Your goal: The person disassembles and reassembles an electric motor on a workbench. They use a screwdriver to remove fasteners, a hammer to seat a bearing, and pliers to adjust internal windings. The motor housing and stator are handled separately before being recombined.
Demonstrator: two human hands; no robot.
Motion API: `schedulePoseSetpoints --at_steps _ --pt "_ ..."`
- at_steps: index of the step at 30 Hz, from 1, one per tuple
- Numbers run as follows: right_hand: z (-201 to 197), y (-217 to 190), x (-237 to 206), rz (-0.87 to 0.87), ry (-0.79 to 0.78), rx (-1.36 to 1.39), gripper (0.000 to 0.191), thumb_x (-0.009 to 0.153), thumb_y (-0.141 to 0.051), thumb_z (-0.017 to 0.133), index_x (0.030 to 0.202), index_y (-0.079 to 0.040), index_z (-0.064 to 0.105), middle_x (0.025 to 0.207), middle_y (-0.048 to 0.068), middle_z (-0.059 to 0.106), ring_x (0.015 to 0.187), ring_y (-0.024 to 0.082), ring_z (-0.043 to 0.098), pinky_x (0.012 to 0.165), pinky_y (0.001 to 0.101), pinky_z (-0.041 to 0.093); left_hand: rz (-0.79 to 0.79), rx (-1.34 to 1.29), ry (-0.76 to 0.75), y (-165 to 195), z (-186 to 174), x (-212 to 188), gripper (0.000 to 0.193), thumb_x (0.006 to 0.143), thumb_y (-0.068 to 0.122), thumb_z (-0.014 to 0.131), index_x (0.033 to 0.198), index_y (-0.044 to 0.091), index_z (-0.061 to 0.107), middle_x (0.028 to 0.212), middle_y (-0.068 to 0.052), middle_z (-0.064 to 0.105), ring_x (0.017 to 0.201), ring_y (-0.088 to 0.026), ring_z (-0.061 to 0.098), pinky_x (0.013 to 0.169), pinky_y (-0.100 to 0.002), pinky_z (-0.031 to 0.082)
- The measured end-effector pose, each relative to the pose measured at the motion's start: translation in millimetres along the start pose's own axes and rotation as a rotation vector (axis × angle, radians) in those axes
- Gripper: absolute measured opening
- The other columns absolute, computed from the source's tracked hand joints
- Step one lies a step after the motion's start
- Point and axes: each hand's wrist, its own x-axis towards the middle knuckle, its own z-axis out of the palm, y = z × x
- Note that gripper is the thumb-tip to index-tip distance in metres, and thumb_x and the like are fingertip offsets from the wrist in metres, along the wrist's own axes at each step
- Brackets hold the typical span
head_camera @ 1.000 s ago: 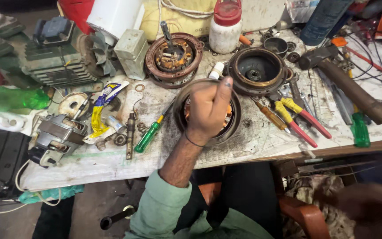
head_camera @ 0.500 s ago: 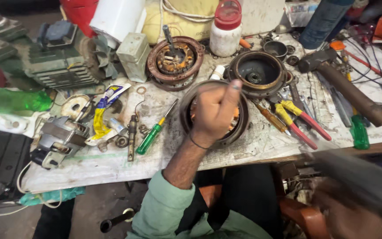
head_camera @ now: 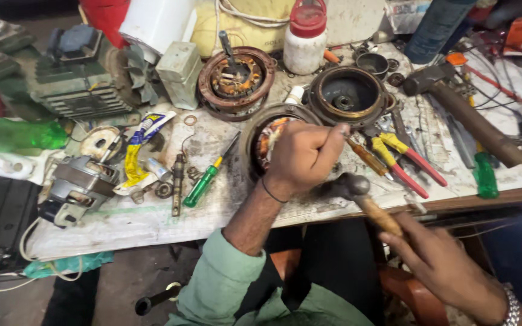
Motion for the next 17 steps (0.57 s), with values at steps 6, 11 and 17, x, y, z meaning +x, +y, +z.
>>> schedulePoseSetpoints --at_steps 6,11,17 --pt "-6.8 11.5 -19.0 -0.413 0.533 0.357 0.039 0.099 -0.036 0.060 0.126 -0.009 0.066 0.089 0.015 0.076 0.080 0.025 0.074 0.074 0.0390 0.060 -0.113 -0.129 0.132 -8.5 -11.7 2.2 0.052 0.108 0.019 0.057 0.059 0.003 0.050 0.053 -0.005 0.047 0.047 -0.015 0.045 0.053 -0.037 0.034" --pt "-3.4 1.2 1.4 -0.061 0.095 0.027 0.040 0.100 -0.036 0.059 0.127 -0.007 0.065 0.084 0.016 0.075 0.072 0.024 0.073 0.069 0.0382 0.060 -0.122 -0.066 0.049 -2.2 -0.8 2.9 0.049 0.106 0.018 0.058 0.061 0.001 0.049 0.055 -0.005 0.043 0.049 -0.012 0.040 0.052 -0.036 0.031" --pt "20.3 38.4 -29.4 -0.085 0.447 0.705 0.060 0.093 -0.048 0.060 0.143 -0.015 0.059 0.080 0.014 0.065 0.063 0.030 0.065 0.059 0.0396 0.057 -0.204 -0.141 0.171 -19.7 -12.4 -2.2 0.050 0.110 0.018 0.058 0.065 -0.002 0.047 0.056 -0.005 0.045 0.047 -0.018 0.039 0.050 -0.038 0.030"
